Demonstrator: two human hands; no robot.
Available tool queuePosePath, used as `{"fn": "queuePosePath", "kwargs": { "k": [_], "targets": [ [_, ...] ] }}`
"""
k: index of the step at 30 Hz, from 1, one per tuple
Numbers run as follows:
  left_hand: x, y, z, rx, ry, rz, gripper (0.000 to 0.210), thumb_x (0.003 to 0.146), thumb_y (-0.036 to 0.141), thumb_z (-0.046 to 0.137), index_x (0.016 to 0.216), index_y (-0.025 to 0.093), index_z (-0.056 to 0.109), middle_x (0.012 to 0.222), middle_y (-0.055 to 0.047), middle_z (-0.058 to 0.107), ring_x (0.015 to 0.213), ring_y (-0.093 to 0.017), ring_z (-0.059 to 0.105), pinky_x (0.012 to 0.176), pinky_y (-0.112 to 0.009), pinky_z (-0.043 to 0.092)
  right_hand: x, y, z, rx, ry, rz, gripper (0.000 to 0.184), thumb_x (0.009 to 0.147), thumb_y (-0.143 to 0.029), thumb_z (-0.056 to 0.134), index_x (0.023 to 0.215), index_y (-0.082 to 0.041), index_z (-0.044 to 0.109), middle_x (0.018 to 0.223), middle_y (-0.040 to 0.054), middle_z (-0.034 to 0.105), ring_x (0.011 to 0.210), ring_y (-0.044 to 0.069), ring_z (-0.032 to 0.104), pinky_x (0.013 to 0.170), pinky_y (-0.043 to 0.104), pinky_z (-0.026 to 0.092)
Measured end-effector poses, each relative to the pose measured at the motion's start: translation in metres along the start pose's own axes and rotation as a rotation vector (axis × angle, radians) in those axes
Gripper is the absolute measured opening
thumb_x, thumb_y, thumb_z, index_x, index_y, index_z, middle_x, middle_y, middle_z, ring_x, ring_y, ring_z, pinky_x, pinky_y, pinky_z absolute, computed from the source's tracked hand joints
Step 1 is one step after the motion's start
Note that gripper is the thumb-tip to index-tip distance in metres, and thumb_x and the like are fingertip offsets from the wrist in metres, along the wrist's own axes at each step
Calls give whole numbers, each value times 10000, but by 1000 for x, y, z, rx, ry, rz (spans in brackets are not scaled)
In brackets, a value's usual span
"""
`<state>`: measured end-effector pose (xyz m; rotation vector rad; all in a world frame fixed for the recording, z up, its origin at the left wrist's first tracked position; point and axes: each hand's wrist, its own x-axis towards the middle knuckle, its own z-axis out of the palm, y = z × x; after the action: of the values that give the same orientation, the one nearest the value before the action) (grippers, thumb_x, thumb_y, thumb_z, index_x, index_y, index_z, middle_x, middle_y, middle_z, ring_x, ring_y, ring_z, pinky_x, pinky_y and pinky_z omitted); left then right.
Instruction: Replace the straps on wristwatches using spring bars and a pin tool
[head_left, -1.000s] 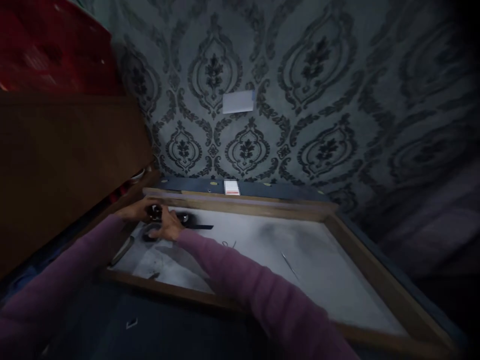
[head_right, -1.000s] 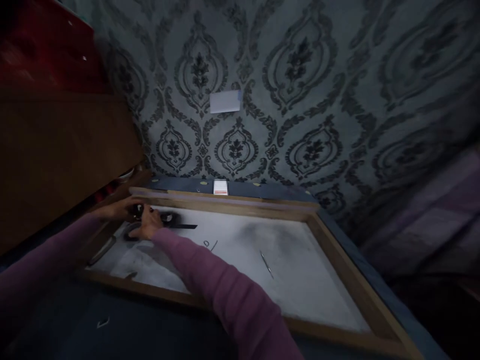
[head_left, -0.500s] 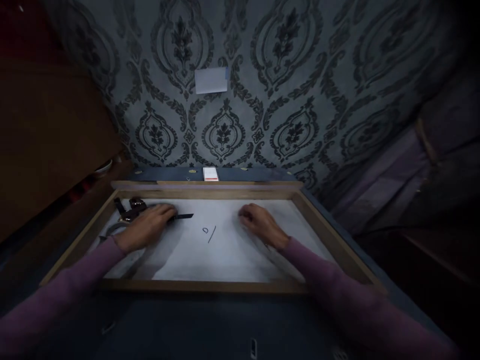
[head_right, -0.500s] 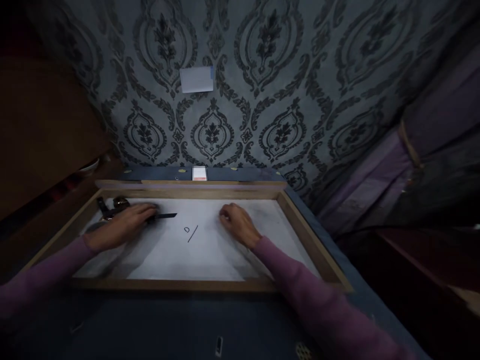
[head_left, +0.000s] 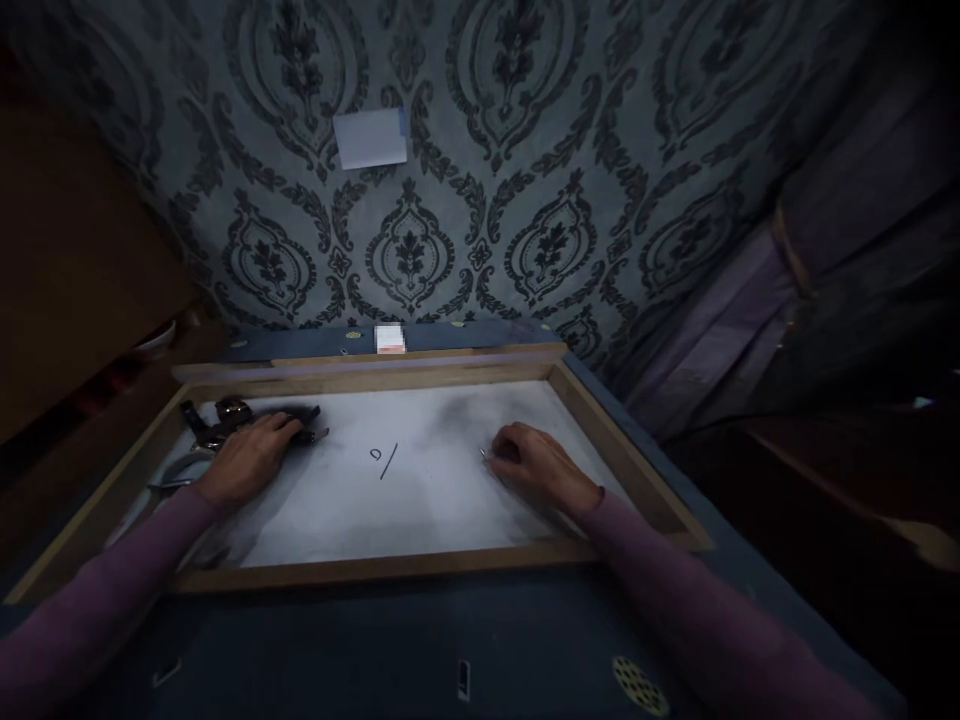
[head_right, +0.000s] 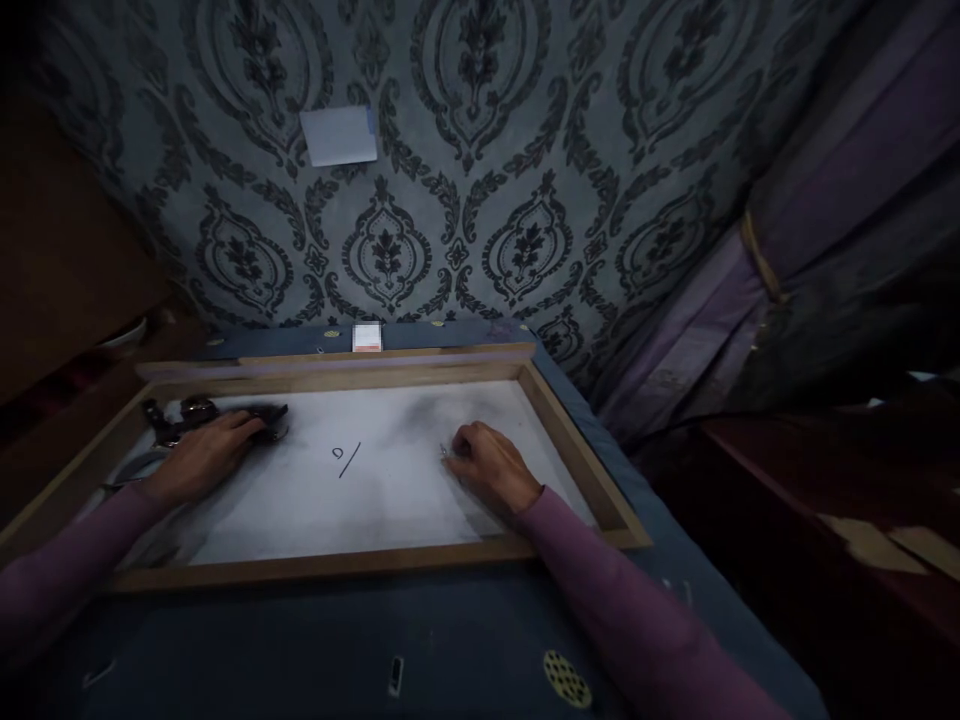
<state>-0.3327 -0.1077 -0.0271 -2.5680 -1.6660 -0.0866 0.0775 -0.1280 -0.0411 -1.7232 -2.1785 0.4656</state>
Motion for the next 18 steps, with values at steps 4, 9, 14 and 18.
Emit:
{"fn": "queuePosePath", "kwargs": {
  "k": [4, 9, 14, 18],
  "targets": [
    [-1, -6, 2, -171, 53, -104, 285, 856, 176, 432, 1024, 180, 662, 1091, -113, 660, 1013, -279, 615, 883, -388, 479, -4, -2, 6, 7, -18, -55, 35, 732, -201, 576, 736, -195, 610, 777, 33, 633, 709, 183, 590, 643, 271, 403],
    [-5, -17, 3, -194, 98, -195, 286, 848, 193, 421, 1001, 179, 662, 1016, -89, 708, 967, -251, 649, 864, -330, 483, -5, -6, 9, 9, -35, -92, 108, 757, -170, 505, 684, -208, 575, 701, 29, 631, 669, 189, 592, 616, 278, 397],
    [-9, -26, 4, -245, 124, -283, 311, 786, 249, 438, 970, 167, 675, 964, -128, 715, 913, -337, 655, 792, -403, 490, -4, -4, 7, -5, -13, -36, 103, 783, -175, 502, 744, -197, 595, 725, 36, 651, 694, 187, 604, 634, 269, 398],
    [-8, -27, 3, -398, 136, -340, 272, 745, 299, 499, 927, 192, 670, 924, -105, 707, 909, -331, 631, 801, -400, 473, -4, -1, 4, 21, 3, -33, 104, 812, -188, 487, 806, -186, 591, 725, 37, 660, 677, 183, 608, 616, 264, 398]
  ]
}}
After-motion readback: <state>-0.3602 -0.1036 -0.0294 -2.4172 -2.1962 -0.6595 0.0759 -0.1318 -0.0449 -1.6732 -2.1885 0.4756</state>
